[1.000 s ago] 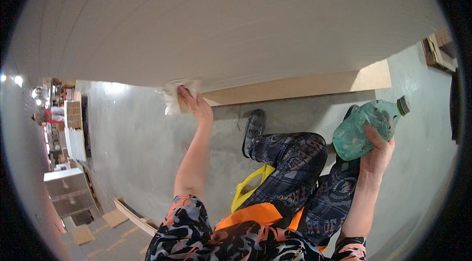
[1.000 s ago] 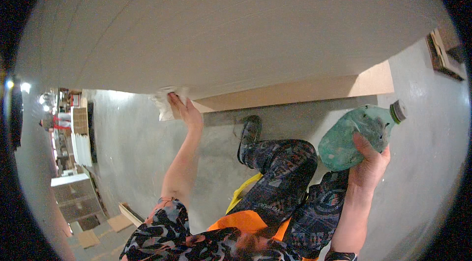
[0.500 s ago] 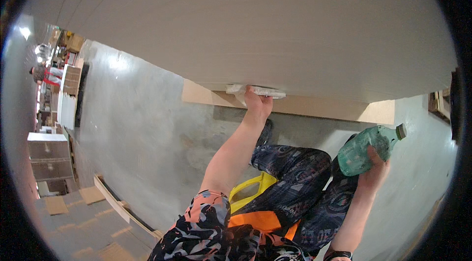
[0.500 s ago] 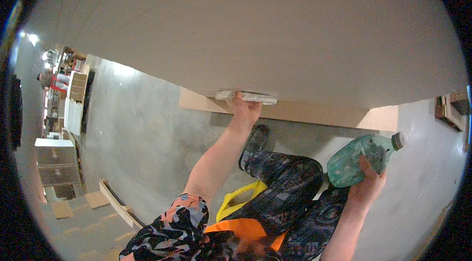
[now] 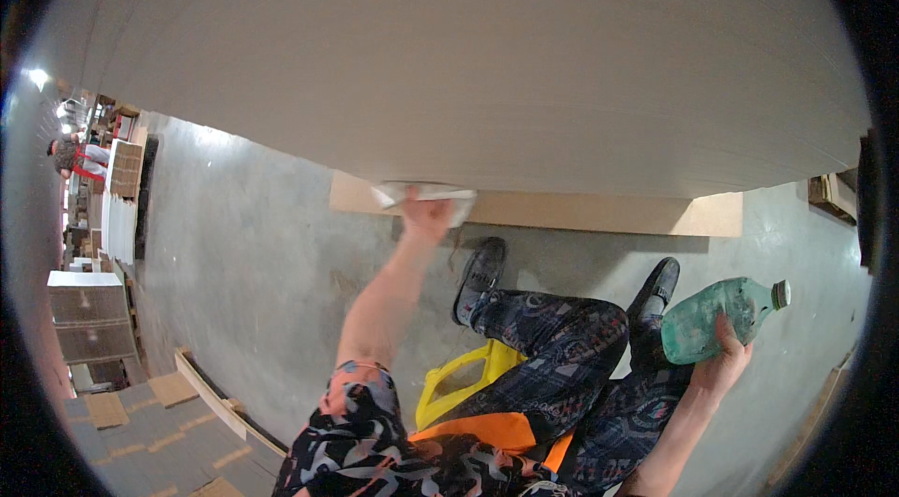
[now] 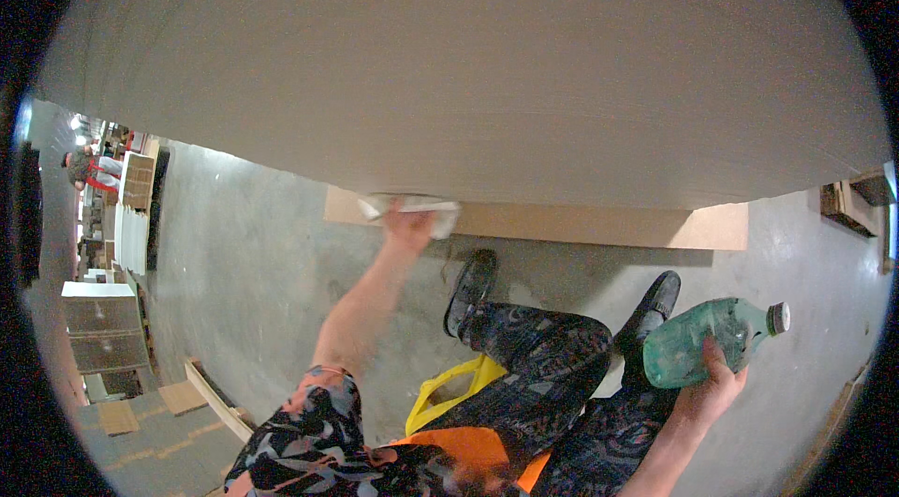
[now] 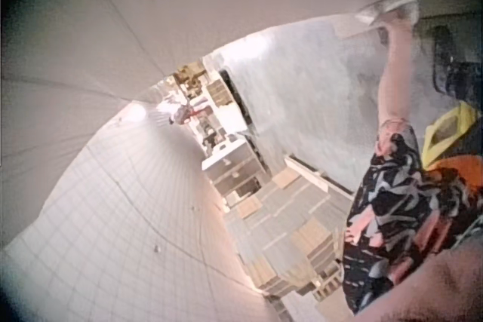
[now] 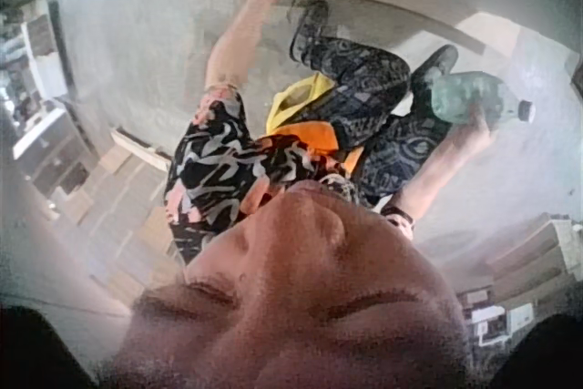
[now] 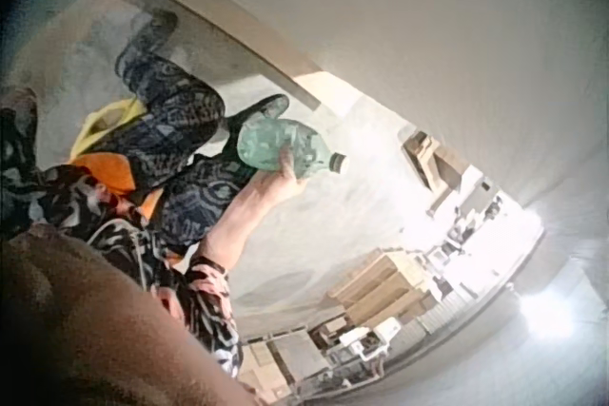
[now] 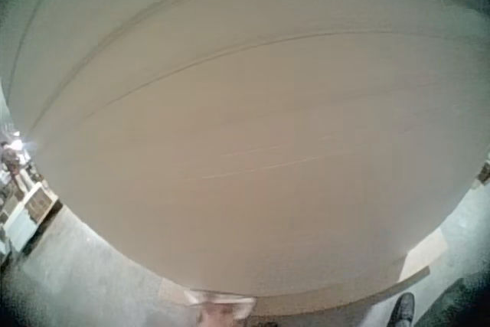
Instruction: The person cleans furniture panels by applying liquid from a bottle onto a cloth and wiping the surfaces and edges of the stacked white panels.
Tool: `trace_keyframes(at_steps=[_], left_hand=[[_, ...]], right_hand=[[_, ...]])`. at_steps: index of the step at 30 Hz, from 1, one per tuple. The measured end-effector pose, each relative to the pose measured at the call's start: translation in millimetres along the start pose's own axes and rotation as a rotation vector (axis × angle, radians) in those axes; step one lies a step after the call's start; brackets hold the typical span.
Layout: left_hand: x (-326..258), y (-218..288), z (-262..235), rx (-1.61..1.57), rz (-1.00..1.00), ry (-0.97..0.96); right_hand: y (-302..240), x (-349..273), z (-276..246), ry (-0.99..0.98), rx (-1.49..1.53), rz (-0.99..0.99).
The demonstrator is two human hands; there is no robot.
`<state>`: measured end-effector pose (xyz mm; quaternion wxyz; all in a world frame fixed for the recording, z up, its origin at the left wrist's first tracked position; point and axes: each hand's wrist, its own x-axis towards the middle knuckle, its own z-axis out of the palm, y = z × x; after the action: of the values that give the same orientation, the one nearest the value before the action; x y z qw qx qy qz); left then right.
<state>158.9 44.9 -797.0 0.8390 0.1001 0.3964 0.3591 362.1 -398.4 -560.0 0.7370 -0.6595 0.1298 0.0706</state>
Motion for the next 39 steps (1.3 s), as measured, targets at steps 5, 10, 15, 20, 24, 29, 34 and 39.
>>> trace_keyframes(at_steps=[5,10,15,20,24,29,34,39], left_hand=[[13,-50,-5,0.161,0.075,-0.159],[51,35,-36,0.015,0.044,0.343],[64,59,-56,-0.006,0.155,0.283],[-7,-36,23,0.001,-0.031,-0.063],[5,-22,28,-0.123,0.009,0.11],[-1,71,44,0.022,0.216,0.281],[-54,54,88,0.295,0.536,0.012],[-120,-80,148,0.353,0.413,0.085]], right_hand=[[1,-3,12,0.006,-0.024,0.035],[-3,-3,6,-0.032,-0.005,0.006],[8,10,-13,0.029,-0.018,-0.009],[3,4,-13,0.043,0.014,0.011],[3,11,-18,-0.004,-0.008,0.007],[-3,1,-7,0.031,0.029,0.008],[7,11,-22,0.064,0.022,-0.022],[5,8,-16,0.011,0.062,-0.02]])
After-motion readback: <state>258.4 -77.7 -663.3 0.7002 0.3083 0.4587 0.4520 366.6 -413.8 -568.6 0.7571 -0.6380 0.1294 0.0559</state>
